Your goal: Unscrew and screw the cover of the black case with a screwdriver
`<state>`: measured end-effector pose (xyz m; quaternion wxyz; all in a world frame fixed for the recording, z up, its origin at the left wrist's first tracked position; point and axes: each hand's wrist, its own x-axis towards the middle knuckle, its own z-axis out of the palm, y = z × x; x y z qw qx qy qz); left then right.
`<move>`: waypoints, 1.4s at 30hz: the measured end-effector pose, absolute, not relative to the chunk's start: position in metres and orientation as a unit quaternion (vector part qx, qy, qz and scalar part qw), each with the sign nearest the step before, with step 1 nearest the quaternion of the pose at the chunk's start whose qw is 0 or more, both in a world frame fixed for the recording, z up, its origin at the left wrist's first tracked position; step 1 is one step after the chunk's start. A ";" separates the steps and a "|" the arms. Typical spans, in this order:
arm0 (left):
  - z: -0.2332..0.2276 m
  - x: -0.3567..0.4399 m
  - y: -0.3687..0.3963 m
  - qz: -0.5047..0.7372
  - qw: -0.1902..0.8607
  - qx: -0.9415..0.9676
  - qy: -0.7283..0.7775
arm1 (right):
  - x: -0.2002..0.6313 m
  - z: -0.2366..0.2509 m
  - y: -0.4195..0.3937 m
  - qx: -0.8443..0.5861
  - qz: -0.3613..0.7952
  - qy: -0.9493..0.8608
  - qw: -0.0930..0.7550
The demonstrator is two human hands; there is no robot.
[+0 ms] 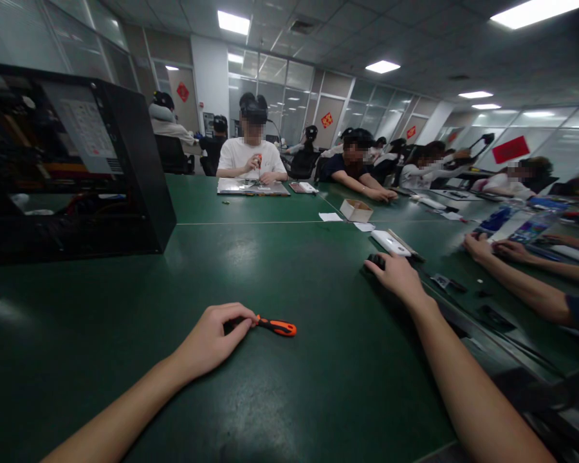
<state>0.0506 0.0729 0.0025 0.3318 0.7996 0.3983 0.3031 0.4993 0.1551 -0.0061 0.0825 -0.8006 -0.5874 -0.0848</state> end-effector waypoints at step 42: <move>-0.001 0.049 0.065 0.204 0.158 0.845 0.468 | 0.534 -0.009 0.056 -0.827 -0.151 -0.531 0.106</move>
